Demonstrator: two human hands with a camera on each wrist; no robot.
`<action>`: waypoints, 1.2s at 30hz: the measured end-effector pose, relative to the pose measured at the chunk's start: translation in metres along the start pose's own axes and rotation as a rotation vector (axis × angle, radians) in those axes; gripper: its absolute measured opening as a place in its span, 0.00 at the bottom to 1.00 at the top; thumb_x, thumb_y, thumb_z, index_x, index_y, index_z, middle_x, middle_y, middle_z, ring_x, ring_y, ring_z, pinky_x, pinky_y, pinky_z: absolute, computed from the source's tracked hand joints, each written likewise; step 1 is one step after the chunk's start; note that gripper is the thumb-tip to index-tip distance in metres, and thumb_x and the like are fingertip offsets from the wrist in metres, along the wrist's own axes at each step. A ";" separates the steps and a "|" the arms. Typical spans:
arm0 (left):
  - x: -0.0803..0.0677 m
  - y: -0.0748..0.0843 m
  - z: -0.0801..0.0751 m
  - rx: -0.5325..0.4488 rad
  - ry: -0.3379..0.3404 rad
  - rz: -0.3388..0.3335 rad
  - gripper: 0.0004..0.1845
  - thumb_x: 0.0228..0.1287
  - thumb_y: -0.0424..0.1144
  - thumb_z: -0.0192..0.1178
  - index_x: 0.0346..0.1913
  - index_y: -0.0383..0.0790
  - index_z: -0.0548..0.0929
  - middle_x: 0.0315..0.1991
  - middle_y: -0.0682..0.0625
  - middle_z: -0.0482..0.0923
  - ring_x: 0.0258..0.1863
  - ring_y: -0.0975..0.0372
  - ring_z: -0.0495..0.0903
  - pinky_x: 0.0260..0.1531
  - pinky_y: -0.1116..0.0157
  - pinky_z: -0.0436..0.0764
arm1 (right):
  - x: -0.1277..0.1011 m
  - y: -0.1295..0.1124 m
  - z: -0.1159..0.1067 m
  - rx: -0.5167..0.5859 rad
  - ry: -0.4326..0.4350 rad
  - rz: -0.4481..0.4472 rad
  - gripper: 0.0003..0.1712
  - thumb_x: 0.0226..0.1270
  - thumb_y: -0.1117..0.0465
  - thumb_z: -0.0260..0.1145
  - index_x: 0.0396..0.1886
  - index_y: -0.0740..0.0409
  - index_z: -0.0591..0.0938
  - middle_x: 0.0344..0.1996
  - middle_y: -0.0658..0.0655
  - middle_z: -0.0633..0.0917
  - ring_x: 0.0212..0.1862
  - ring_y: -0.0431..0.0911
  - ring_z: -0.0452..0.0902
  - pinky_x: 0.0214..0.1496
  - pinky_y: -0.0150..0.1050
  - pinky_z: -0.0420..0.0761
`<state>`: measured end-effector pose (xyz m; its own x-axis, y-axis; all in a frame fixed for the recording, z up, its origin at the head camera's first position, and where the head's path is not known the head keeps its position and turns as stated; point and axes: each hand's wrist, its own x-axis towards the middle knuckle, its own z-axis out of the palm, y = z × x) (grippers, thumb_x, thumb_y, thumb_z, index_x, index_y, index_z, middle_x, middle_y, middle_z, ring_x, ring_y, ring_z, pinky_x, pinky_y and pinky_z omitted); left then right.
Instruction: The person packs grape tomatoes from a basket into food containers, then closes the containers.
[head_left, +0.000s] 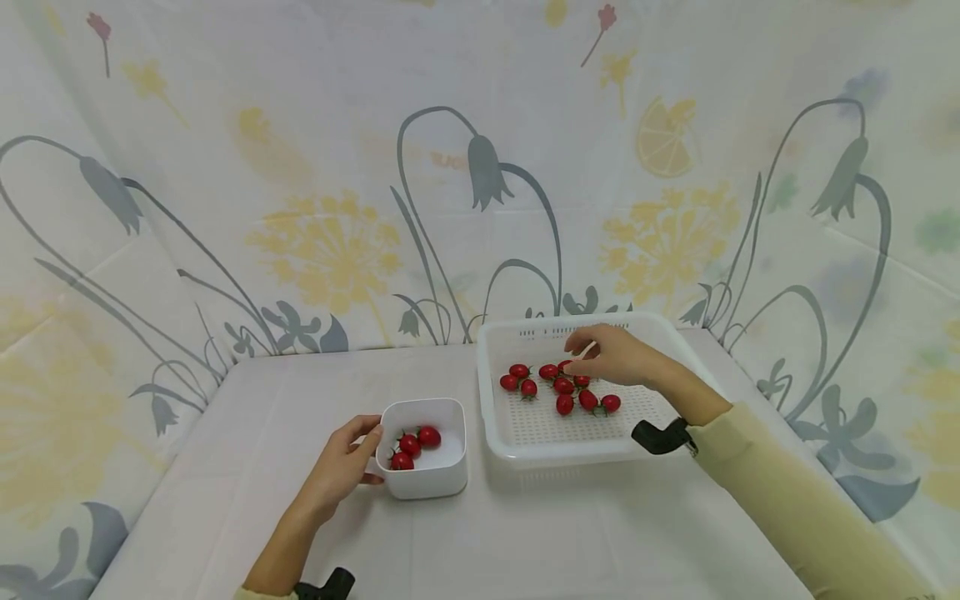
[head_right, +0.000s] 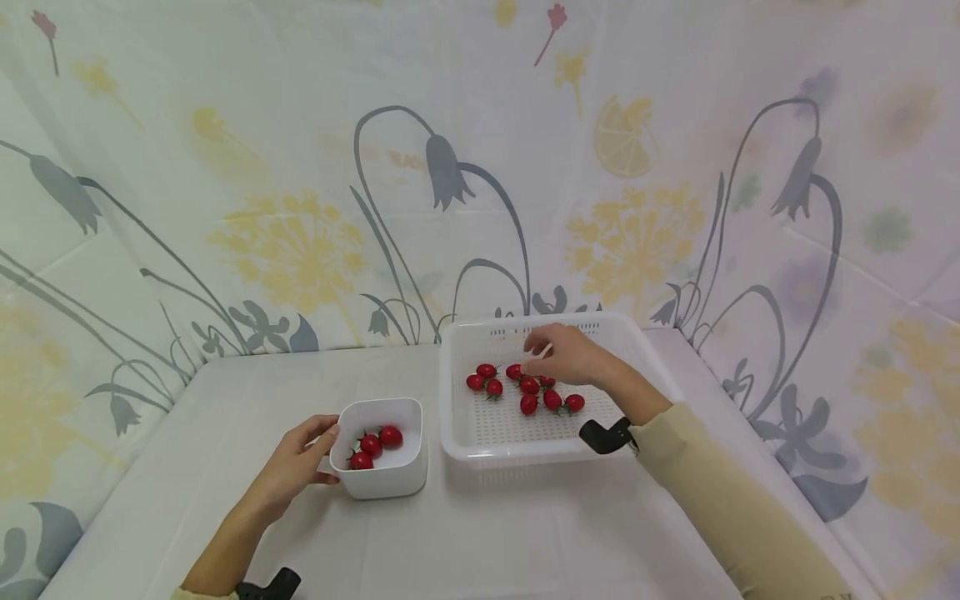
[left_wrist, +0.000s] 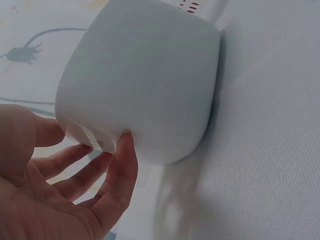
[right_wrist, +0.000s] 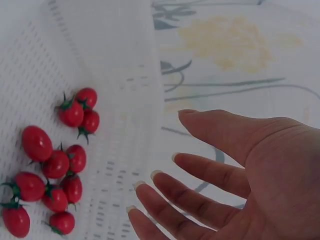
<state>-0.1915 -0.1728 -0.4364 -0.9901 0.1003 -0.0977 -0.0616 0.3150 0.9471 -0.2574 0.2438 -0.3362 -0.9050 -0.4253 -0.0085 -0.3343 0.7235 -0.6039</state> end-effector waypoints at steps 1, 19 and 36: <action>0.000 0.000 0.000 0.000 0.000 -0.001 0.20 0.81 0.40 0.51 0.67 0.33 0.74 0.64 0.37 0.74 0.52 0.48 0.80 0.36 0.58 0.89 | 0.000 0.004 -0.003 -0.003 0.000 0.013 0.20 0.71 0.57 0.69 0.55 0.66 0.81 0.51 0.65 0.84 0.53 0.58 0.82 0.50 0.49 0.85; -0.002 0.002 0.000 0.005 0.002 -0.003 0.20 0.81 0.41 0.51 0.68 0.34 0.74 0.64 0.38 0.74 0.51 0.50 0.80 0.37 0.57 0.89 | 0.014 0.068 -0.029 0.137 -0.104 0.253 0.28 0.74 0.60 0.65 0.63 0.76 0.72 0.62 0.77 0.75 0.60 0.66 0.77 0.60 0.58 0.81; -0.004 0.003 0.000 0.007 0.004 -0.007 0.20 0.81 0.40 0.51 0.68 0.34 0.73 0.64 0.38 0.74 0.52 0.50 0.80 0.37 0.57 0.89 | 0.037 0.094 -0.015 0.314 -0.106 0.412 0.31 0.73 0.62 0.64 0.67 0.77 0.68 0.59 0.73 0.79 0.64 0.68 0.73 0.66 0.57 0.77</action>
<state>-0.1882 -0.1727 -0.4333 -0.9902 0.0942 -0.1030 -0.0676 0.3223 0.9442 -0.3262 0.3045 -0.3816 -0.9079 -0.2039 -0.3663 0.1534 0.6516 -0.7429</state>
